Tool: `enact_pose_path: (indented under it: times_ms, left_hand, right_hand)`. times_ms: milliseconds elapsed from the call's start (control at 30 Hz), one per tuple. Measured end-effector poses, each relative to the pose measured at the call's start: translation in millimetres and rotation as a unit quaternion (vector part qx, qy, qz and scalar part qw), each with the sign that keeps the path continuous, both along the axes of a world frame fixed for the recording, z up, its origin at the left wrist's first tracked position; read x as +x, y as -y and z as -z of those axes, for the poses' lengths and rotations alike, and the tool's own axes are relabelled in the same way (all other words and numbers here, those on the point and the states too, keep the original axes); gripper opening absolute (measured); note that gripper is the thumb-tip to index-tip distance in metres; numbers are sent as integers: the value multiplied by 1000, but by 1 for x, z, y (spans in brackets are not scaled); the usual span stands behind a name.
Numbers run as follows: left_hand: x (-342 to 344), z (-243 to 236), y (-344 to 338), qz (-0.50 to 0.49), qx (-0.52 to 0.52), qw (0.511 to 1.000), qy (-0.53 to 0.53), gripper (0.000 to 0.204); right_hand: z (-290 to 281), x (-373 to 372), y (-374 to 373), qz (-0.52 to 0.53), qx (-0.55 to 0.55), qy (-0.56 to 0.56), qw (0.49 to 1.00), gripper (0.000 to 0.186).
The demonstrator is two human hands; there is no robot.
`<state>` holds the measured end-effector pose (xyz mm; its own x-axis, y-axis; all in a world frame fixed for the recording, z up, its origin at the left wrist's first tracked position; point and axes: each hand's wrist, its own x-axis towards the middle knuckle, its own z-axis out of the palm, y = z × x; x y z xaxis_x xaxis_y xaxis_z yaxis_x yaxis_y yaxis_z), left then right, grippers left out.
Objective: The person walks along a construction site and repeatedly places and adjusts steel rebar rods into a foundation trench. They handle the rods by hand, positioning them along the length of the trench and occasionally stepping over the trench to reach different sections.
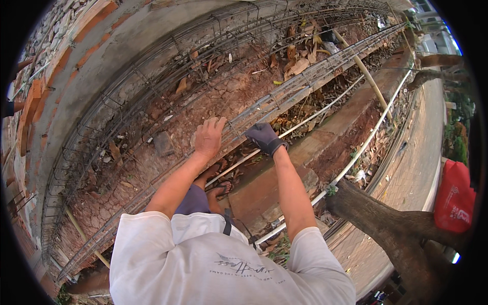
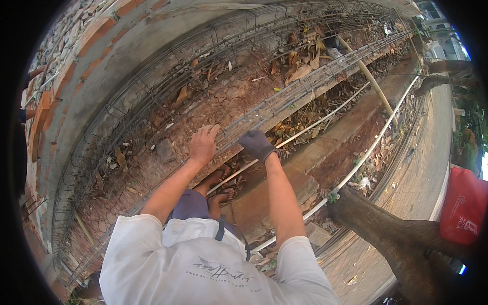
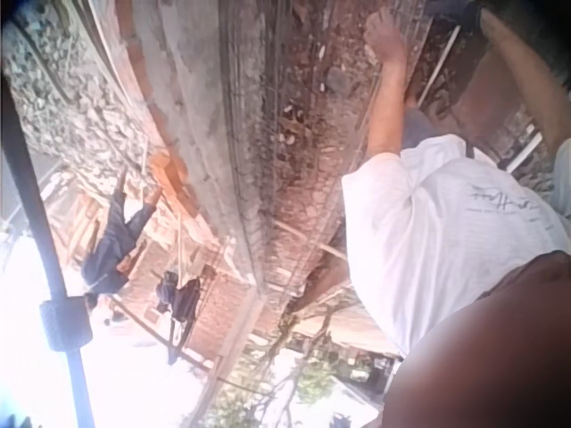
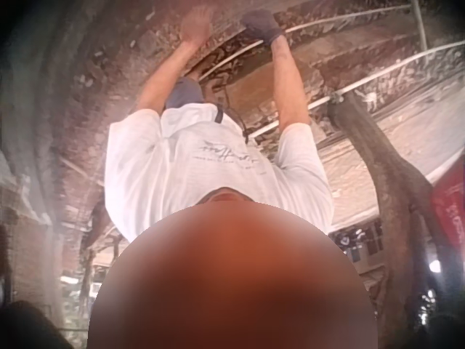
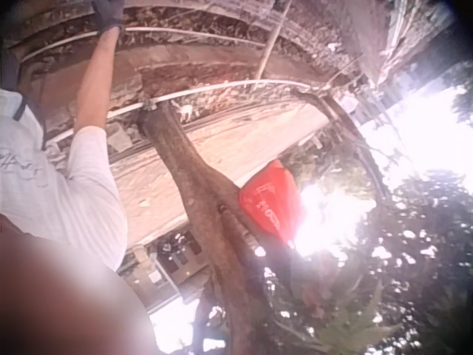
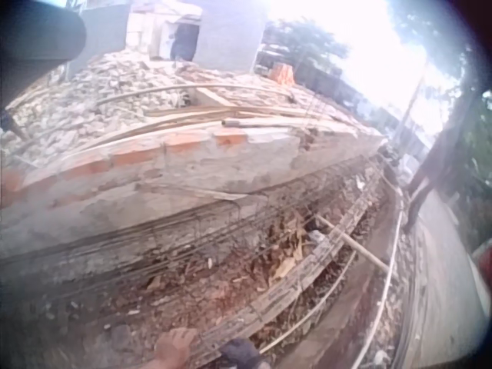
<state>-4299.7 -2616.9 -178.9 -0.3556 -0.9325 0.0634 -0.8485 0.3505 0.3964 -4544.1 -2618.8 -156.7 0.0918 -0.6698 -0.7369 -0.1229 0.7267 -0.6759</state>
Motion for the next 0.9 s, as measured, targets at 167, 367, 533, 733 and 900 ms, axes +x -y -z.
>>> enact_pose_path:
  times_ms: [167, 367, 533, 733, 900]
  left_hand:
    - [-1, -7, 10, 161, -143, 976, -24, 35]
    - [-2, -6, 31, 242, -197, 949, -40, 20]
    - [5, -1, 37, 286, -219, 932, -40, 14]
    - [1, -3, 33, 352, -206, 912, -24, 19]
    - [1, -8, 28, 294, -116, 948, -21, 24]
  right_hand:
    - [-6, -5, -3, 13, 7, 63, 998, 21]
    - [-1, -4, 0, -8, 3, 52, 999, 23]
    - [8, 4, 9, -75, -5, -33, 997, 28]
    - [9, 12, 5, -94, -100, -179, 974, 35]
    - [3, 11, 0, -137, -145, -213, 956, 36]
